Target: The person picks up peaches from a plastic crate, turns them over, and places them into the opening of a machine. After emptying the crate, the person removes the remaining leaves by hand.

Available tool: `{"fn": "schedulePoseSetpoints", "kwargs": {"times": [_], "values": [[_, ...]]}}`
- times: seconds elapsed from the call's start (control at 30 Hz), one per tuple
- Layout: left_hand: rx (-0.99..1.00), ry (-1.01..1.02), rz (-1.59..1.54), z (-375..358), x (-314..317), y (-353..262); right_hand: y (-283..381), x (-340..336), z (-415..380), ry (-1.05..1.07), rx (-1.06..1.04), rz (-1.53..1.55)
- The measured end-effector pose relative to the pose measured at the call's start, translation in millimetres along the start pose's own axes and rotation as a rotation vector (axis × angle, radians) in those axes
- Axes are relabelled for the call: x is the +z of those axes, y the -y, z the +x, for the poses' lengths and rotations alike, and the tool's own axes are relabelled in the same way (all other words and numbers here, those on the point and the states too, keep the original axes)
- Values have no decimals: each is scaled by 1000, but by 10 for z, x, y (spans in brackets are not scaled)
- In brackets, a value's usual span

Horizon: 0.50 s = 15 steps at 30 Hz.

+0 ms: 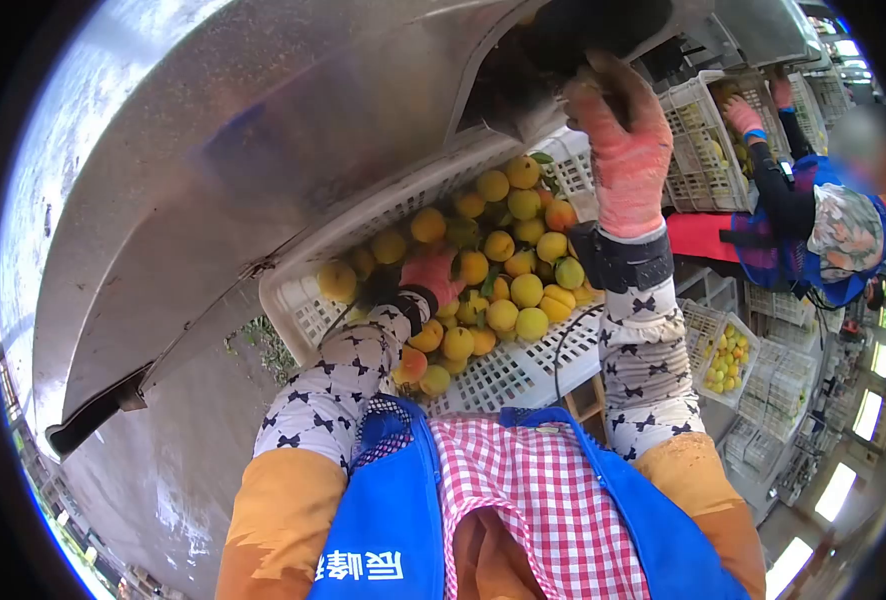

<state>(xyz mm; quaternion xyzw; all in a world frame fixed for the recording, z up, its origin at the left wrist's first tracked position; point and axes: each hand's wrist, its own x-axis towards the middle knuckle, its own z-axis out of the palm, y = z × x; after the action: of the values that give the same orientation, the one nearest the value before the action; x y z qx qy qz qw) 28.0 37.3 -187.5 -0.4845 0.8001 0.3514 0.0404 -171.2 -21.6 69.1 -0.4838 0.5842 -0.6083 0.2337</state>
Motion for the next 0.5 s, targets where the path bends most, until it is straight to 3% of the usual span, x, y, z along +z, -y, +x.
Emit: {"fn": "schedulePoseSetpoints", "kwargs": {"times": [0.03,0.1,0.17,0.23,0.37,0.5], "values": [[66,202,114,-18,-50,-61,-5,-142,-99,-20,27,-186],[-2,257,235,-79,-217,-328,-448,-308,-429,79,255,-135],[-63,293,377,16,-233,-305,-920,-433,-778,480,412,-496],[-53,345,134,143,-159,-48,-1305,-243,-1031,805,344,-1072],[-70,262,110,59,55,-194,-2105,31,-1489,1012,295,-1218],[-149,257,-114,146,151,-171,-2047,56,-1294,1101,287,-1331]]}}
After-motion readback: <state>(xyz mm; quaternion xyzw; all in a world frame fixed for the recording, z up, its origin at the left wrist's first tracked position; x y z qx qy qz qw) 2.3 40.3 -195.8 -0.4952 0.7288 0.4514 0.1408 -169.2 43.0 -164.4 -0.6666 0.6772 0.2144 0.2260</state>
